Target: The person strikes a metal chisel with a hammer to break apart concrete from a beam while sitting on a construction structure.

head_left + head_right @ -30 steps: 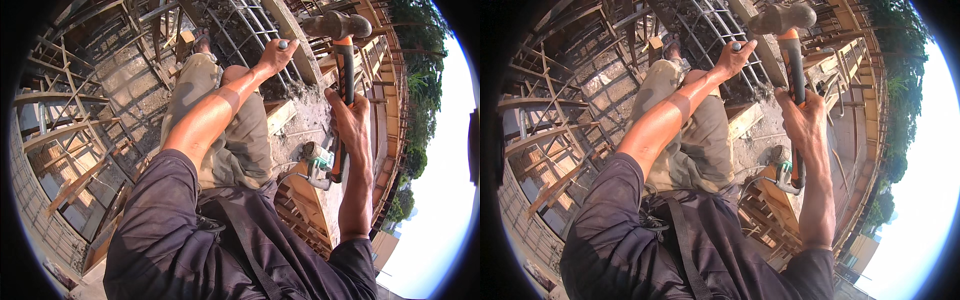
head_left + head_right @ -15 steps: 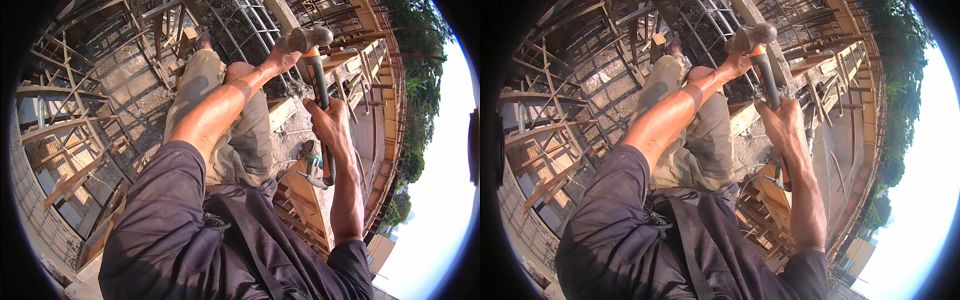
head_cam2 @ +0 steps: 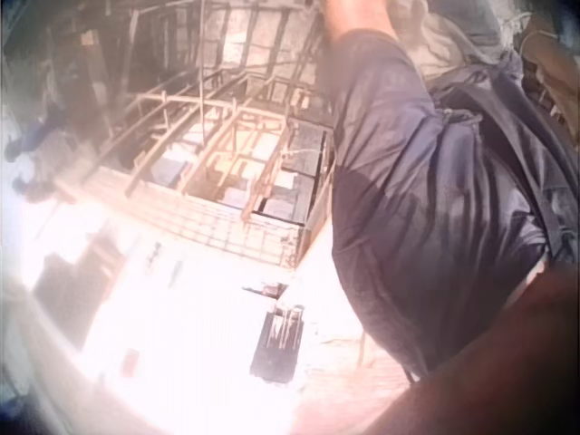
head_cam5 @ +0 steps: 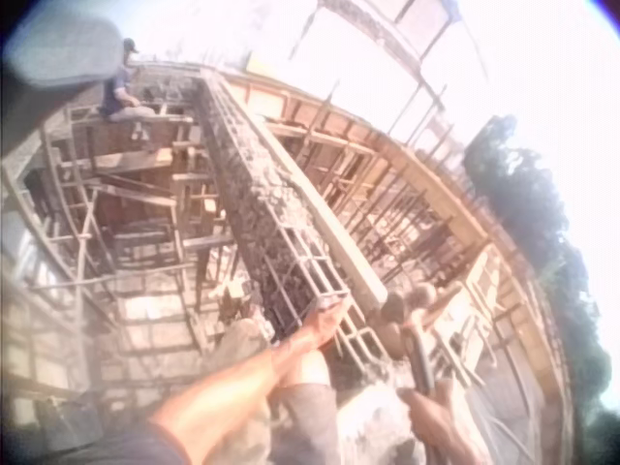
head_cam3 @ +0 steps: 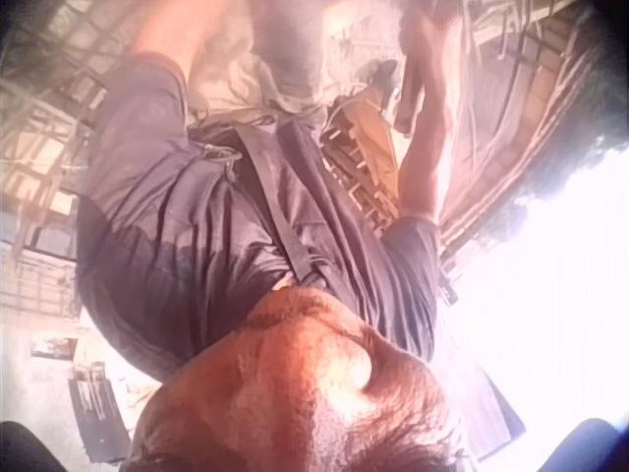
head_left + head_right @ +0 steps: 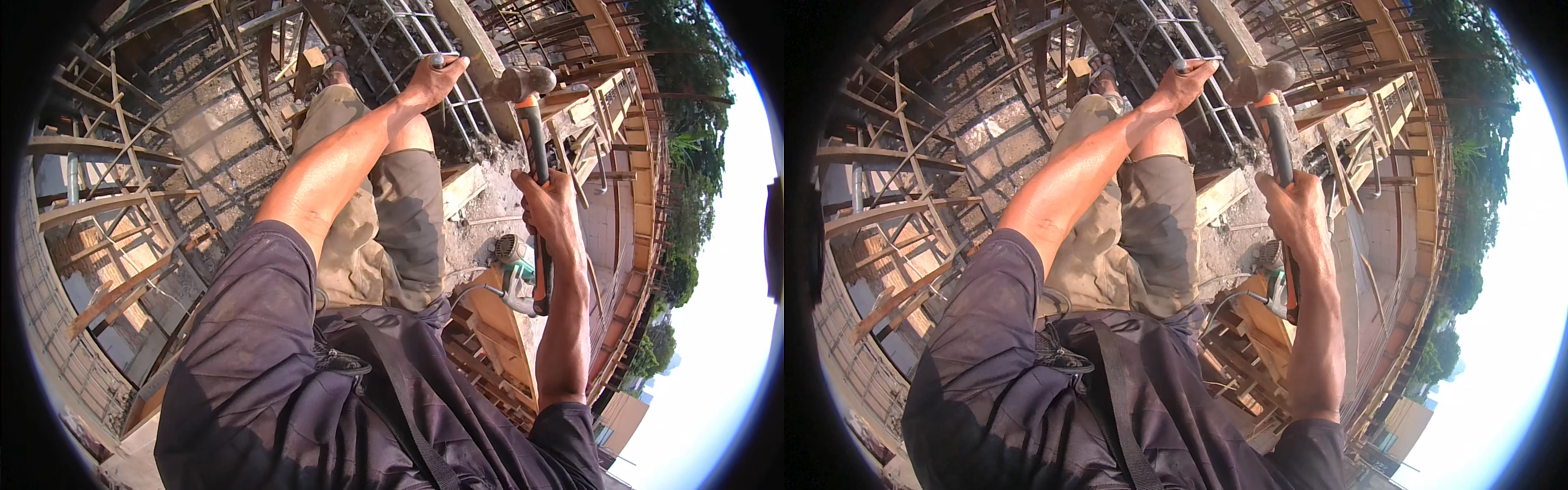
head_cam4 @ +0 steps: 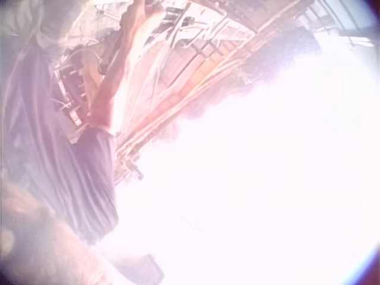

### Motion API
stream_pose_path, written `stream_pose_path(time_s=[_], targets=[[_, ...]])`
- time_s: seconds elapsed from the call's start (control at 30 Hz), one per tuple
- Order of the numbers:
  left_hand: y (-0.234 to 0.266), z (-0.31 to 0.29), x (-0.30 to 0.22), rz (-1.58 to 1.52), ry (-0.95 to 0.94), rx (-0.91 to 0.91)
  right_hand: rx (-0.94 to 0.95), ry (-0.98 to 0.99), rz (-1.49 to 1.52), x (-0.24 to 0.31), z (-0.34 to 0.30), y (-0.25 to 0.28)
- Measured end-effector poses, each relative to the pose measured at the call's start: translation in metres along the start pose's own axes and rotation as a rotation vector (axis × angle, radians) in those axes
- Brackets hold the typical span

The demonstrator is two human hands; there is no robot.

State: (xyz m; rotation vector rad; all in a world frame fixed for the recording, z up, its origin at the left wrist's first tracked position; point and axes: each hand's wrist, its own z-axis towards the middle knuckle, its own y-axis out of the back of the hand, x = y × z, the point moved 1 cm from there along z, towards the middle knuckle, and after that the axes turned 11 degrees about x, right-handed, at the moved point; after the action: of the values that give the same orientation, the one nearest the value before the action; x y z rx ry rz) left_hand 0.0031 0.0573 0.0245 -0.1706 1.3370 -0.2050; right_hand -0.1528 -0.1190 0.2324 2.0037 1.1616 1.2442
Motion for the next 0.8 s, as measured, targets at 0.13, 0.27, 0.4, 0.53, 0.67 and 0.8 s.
stream_pose_path(time_s=[0.13,0.27,0.4,0.53,0.67,0.8], targets=[[-0.036,-0.015,-0.022,0.053,-0.04,0.068,-0.232,0.215,0.216,0.072,-0.057,0.034],[-0.063,-0.016,-0.029,0.042,-0.045,0.083,-0.343,0.792,0.384,0.135,-0.083,0.079],[-0.063,-0.015,-0.027,0.134,-0.003,0.182,-0.36,0.671,0.317,0.072,-0.04,0.019],[-0.071,-0.021,-0.034,0.418,-0.343,0.108,-0.008,-0.009,-0.196,0.004,-0.016,-0.015],[-0.048,-0.023,-0.022,0.092,-0.041,0.191,-0.108,0.154,-0.027,0.087,-0.062,-0.001],[-0.068,-0.024,-0.041,0.072,-0.023,0.216,-0.426,0.634,0.323,0.14,-0.101,0.054]])
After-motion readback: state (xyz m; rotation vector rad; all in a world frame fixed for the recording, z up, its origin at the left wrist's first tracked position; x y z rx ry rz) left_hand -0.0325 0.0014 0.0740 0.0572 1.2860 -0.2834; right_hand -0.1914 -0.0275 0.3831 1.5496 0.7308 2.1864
